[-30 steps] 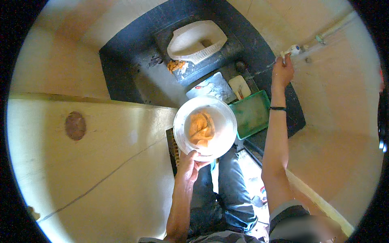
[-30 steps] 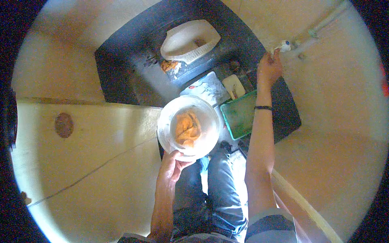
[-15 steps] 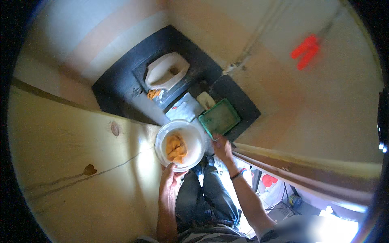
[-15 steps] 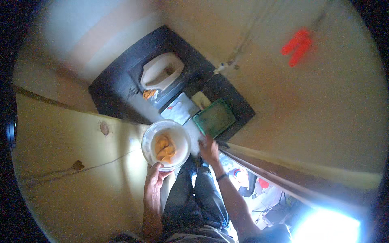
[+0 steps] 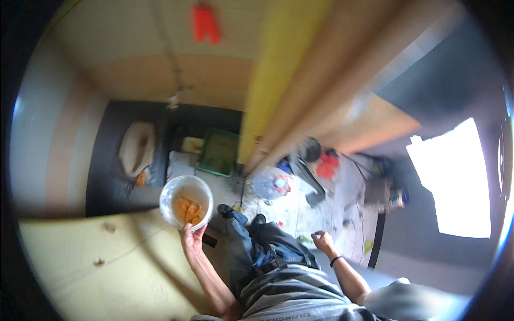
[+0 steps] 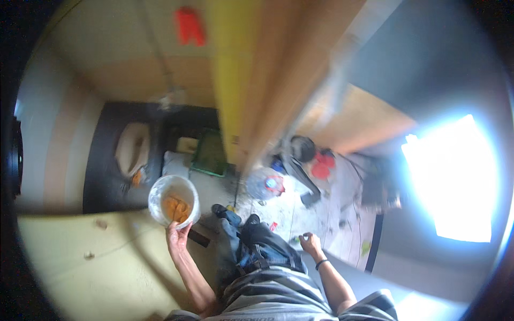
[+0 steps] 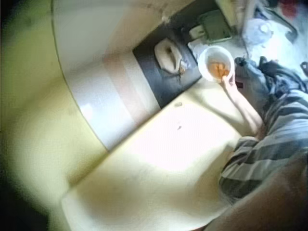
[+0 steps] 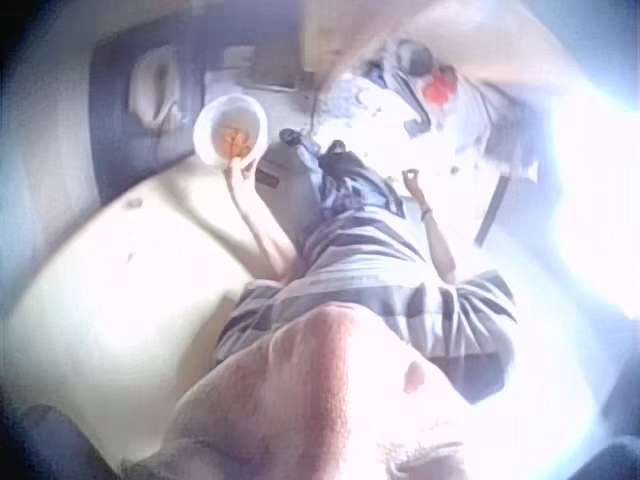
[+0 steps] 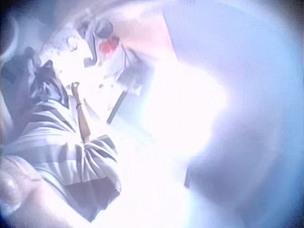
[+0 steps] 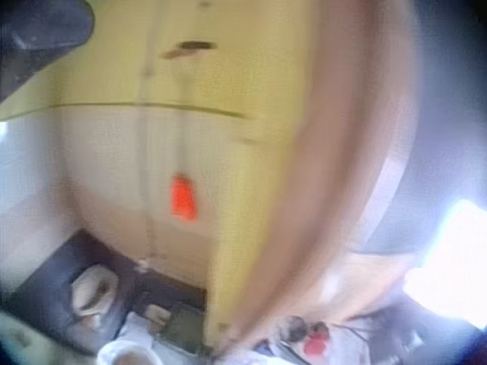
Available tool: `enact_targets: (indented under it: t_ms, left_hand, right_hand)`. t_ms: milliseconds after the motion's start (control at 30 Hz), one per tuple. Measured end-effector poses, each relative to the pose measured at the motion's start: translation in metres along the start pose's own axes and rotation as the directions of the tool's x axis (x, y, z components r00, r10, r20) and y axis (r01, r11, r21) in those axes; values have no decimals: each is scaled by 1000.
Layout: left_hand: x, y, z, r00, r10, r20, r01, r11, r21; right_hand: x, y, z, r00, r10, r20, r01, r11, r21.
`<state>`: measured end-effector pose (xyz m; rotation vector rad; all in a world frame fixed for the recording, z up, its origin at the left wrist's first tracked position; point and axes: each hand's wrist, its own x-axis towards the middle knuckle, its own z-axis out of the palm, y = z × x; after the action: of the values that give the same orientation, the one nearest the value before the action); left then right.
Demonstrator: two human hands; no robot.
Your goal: The person cleans a yellow cloth by rinsing it in a bucket of water under a running tap in a small room, wringing it out, and then walking back through a cluttered workspace.
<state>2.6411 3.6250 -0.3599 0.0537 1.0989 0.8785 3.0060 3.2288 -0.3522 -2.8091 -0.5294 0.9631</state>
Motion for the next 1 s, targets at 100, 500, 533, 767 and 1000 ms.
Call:
enact_targets:
  t_ms: [100,500,533,767,1000]
  left_hand:
    - [-9,5,19,996,-88,16,87,992,92]
    - [-18,-26,55,850,-517,97,419,777,470]
    - [-16,-26,66,837,-544,62,439,735,517]
    - [-29,-80,136,720,-678,-152,542,411,733]
    - [-50,-179,229,674,-721,-161,308,76,948]
  right_hand:
    - [-58,27,6,988,155,-7,-154,986,70]
    - [-171,75,-6,857,508,-89,-409,774,483]
    - [-173,72,1,847,528,-58,-428,743,514]
    - [-177,78,31,717,692,-86,-462,565,684]
    - [-175,87,-17,470,883,15,-324,157,933]
